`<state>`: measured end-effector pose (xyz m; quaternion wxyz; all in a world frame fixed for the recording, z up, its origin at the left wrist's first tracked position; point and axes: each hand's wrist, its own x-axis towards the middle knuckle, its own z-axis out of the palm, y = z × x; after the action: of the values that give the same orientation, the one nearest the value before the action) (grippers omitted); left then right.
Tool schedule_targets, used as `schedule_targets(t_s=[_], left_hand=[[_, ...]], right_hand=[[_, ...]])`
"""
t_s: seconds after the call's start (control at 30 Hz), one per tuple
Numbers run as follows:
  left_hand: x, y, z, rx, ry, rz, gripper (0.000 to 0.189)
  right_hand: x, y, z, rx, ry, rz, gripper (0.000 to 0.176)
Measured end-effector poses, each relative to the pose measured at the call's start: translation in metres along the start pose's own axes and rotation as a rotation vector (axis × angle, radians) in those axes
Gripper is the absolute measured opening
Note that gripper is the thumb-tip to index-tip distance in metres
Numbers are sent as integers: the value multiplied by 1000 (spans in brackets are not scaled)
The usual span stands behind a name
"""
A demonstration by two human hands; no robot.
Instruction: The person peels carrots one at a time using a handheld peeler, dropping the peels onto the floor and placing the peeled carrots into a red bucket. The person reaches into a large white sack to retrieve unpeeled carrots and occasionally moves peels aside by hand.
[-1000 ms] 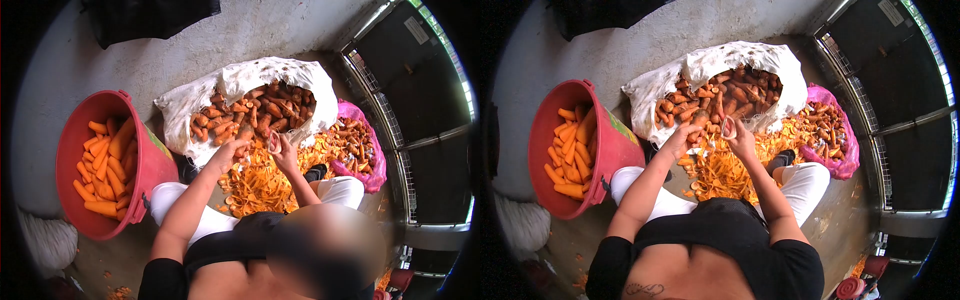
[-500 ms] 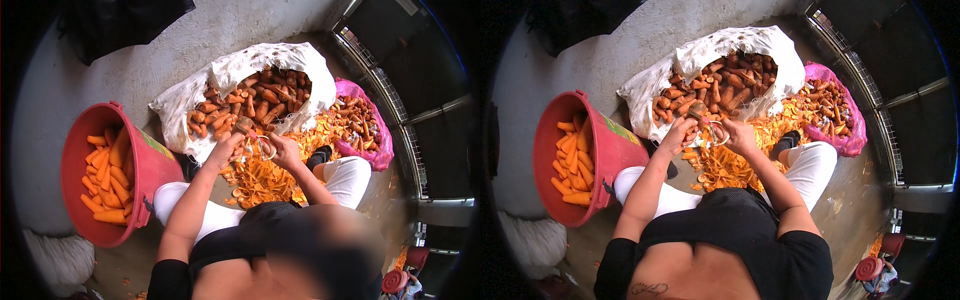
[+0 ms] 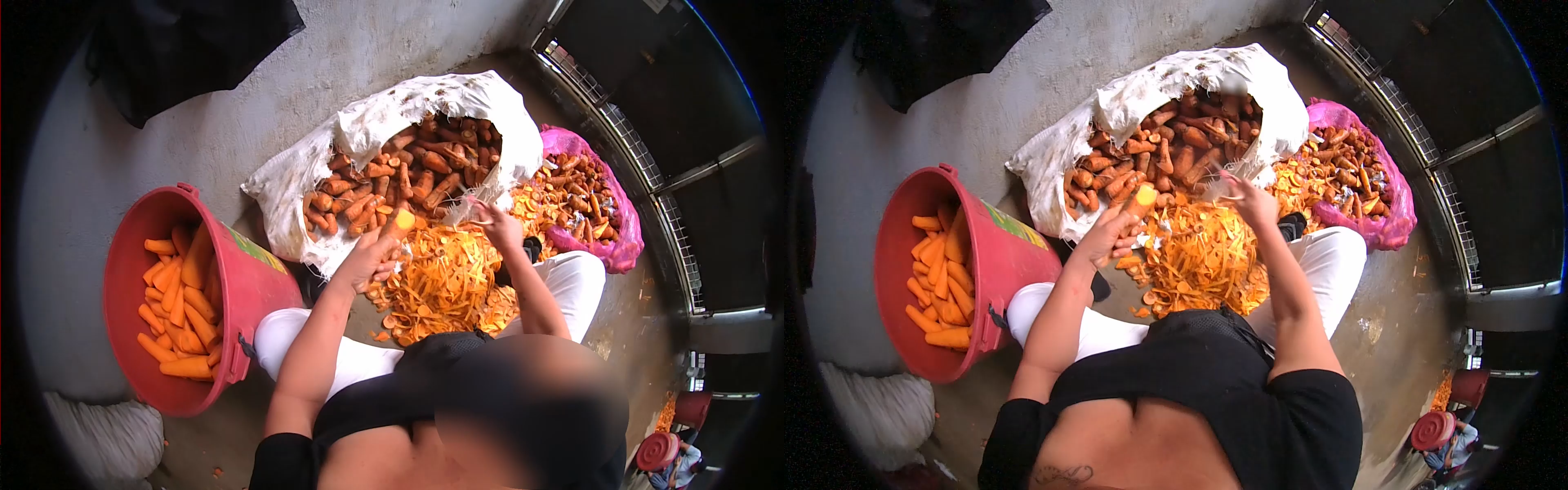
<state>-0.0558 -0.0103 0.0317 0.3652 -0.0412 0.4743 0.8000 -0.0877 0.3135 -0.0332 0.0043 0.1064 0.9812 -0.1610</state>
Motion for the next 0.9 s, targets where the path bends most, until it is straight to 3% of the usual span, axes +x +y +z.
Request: schedule_targets(t_s=[0.03, 0.1, 0.23, 0.3, 0.43, 0.57, 0.67, 0.77, 0.9], left_hand=[[-1, -3, 1, 31, 28, 25, 39], [5, -7, 3, 208, 132, 86, 49], [15, -7, 6, 367, 118, 116, 54], [22, -14, 4, 452, 148, 145, 55], [31, -31, -9, 490, 120, 163, 49], [32, -35, -14, 492, 49, 220, 34], [29, -34, -11, 549, 130, 248, 29], [33, -41, -18, 619, 213, 176, 33], [40, -49, -26, 533, 180, 154, 44]], right_hand=[[-4, 7, -10, -37, 13, 70, 38], [-16, 17, -10, -52, 94, -66, 41], [-50, -35, -18, 363, -88, -92, 38], [-63, -52, -11, 344, 39, -383, 33], [-70, -86, -16, 282, 118, -661, 28], [-68, -90, -13, 230, 62, -696, 30], [-66, -92, -12, 197, 77, -711, 32], [-65, -94, -11, 141, 109, -730, 31], [-60, -93, -10, 70, 177, -703, 30]])
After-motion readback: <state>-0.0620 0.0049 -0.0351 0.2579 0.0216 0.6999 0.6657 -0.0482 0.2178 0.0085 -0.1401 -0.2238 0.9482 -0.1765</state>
